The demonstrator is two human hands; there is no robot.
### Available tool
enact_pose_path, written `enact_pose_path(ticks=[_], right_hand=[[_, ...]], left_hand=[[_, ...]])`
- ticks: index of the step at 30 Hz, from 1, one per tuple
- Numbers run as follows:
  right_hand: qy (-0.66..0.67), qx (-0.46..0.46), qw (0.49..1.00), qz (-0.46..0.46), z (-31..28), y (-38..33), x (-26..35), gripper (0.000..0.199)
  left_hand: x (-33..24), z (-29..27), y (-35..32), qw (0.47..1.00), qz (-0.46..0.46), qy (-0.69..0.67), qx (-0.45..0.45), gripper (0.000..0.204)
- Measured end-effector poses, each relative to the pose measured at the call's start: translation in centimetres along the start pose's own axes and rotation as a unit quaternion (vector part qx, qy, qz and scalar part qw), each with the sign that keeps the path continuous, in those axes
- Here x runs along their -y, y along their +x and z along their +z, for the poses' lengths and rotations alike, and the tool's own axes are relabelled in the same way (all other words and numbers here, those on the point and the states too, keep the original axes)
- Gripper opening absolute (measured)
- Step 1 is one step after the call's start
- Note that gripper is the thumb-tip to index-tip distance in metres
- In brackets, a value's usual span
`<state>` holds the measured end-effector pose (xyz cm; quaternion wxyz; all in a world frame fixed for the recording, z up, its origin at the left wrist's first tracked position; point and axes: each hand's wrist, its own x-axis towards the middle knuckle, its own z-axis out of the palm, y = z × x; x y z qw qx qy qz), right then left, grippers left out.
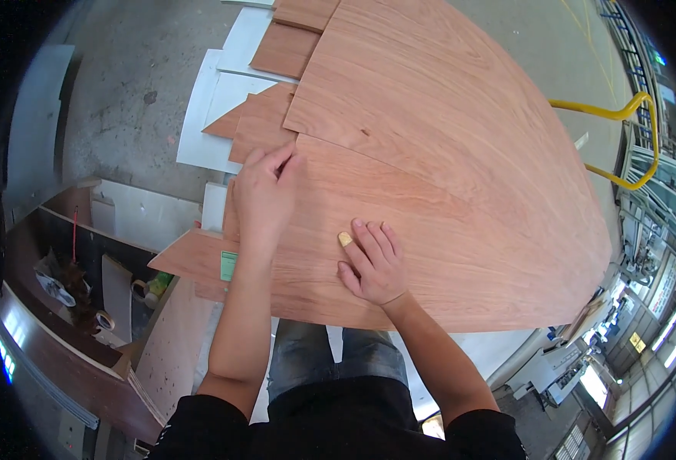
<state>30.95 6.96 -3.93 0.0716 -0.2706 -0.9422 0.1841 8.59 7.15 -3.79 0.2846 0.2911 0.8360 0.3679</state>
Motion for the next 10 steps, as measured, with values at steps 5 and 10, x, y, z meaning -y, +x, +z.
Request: enact_pose_path(ticks=[5,10], right_hand=[[0.004,-0.002,1.000,-0.004,0.0,0.2,0.1,0.041],[-0.002,-0.004,1.000,-0.015,0.0,0.3,0.0,0.042]], left_hand=[[0.8,0.5,1.1,0.998,0.005,-0.062,-0.008,0.020],[1.0,-1.1,-0.2,0.999,-0.014,-0.020,0.025,0.022]])
